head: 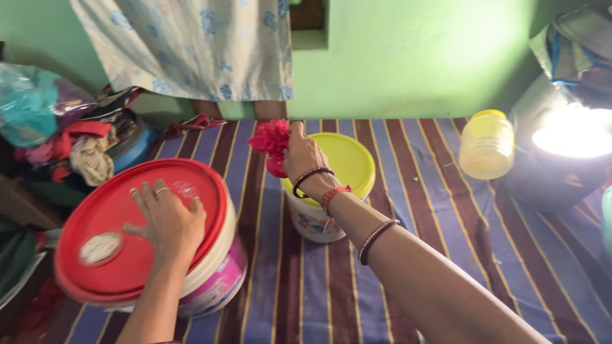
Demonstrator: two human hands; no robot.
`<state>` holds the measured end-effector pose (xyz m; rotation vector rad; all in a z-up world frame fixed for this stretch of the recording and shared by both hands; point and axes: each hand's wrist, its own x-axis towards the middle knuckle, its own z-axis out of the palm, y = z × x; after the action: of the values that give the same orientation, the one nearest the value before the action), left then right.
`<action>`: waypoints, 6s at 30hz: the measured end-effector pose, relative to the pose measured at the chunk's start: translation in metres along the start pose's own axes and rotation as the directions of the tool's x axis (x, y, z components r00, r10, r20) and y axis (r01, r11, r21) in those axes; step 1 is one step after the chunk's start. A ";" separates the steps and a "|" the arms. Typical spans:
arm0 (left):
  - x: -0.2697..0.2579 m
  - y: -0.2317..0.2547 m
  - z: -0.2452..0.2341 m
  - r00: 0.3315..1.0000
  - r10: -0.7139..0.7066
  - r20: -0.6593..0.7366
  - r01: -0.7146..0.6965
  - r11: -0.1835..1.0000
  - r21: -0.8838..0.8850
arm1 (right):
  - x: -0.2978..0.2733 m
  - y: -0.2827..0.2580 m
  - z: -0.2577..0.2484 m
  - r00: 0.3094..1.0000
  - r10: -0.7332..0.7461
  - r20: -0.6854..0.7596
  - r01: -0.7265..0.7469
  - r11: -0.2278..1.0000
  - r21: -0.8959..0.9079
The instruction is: The person wipes the lids of several plastic buckets and a jar with a red cloth. They then place the buckets and the jar onto a green shelf, arranging them among other stored items.
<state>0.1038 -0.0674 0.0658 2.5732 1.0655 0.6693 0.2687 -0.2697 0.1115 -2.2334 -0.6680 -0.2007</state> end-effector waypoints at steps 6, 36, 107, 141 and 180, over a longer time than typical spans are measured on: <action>-0.014 0.101 0.045 0.993 0.047 0.108 -0.042 0.998 -0.052 | 0.006 0.093 -0.001 0.996 -0.012 -0.094 -0.002 0.988 -0.154; -0.019 0.229 0.205 0.919 -0.200 0.338 0.179 0.979 0.093 | 0.046 0.252 0.037 0.656 -0.626 0.421 0.654 0.750 0.096; -0.056 0.624 0.547 0.171 0.348 0.922 0.525 0.759 -0.384 | 0.136 0.680 -0.213 0.264 0.958 -0.110 -0.964 0.266 0.002; -0.040 0.439 0.173 0.774 0.584 0.244 0.234 0.093 -0.968 | 0.103 0.397 -0.238 0.919 -0.144 0.366 -0.145 0.742 0.655; -0.225 0.011 0.160 0.861 -0.307 0.406 0.507 0.452 -0.734 | -0.076 0.147 0.094 0.350 0.004 0.937 -0.617 0.754 0.227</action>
<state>0.0527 -0.2486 -0.1359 1.4310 0.9250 0.5453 0.2751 -0.3140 -0.0735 -1.6468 -0.6389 1.4028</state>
